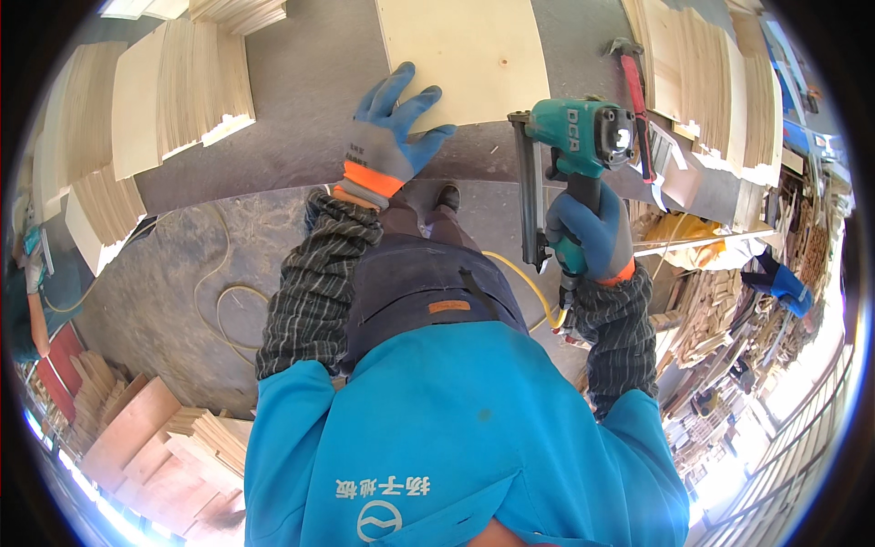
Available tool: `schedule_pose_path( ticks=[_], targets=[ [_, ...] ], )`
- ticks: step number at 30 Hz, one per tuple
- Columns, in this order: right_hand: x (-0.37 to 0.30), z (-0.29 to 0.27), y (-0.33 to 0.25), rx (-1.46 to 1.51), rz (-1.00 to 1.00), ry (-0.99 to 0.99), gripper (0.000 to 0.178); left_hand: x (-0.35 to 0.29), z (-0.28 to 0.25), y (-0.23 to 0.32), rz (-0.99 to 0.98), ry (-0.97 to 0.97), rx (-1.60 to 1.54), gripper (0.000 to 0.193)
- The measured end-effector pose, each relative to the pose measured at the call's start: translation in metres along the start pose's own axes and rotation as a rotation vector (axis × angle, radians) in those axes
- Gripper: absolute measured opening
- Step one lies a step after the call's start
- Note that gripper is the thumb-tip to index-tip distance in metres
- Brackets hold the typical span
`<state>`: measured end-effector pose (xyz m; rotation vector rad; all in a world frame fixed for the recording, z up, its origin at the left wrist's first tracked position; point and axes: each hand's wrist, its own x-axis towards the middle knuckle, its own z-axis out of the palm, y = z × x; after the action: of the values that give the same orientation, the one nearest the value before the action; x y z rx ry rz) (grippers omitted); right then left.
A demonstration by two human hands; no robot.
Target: Assembling wooden boxes using a pneumatic nail gun to attach side panels to base pieces.
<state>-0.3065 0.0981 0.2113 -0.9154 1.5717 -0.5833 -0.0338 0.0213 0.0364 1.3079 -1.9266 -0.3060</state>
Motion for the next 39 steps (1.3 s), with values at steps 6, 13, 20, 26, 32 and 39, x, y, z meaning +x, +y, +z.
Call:
schedule_pose_path(
  ticks=[6,13,20,26,32,39],
  targets=[
    [0.004,-0.003,0.008,-0.073,-0.079,-0.033,0.021,-0.001,0.000,-0.002,-0.015,-0.022,-0.020,0.054],
    [0.009,-0.002,0.019,-0.102,-0.171,-0.037,0.031,-0.002,0.001,-0.004,0.029,0.010,-0.014,0.055],
    [0.004,-0.001,0.009,0.082,0.003,0.016,0.030,-0.002,-0.001,-0.004,0.003,-0.005,-0.029,0.054],
    [-0.007,0.001,0.009,0.044,0.011,0.032,0.023,-0.002,0.001,-0.007,0.020,0.012,-0.028,0.054],
    [-0.002,0.016,0.010,0.036,0.004,-0.044,0.036,-0.001,0.000,-0.007,0.023,-0.030,-0.044,0.056],
    [0.006,0.034,0.005,0.023,0.024,-0.070,0.041,-0.002,0.001,-0.011,0.036,0.004,-0.041,0.056]
  ],
)
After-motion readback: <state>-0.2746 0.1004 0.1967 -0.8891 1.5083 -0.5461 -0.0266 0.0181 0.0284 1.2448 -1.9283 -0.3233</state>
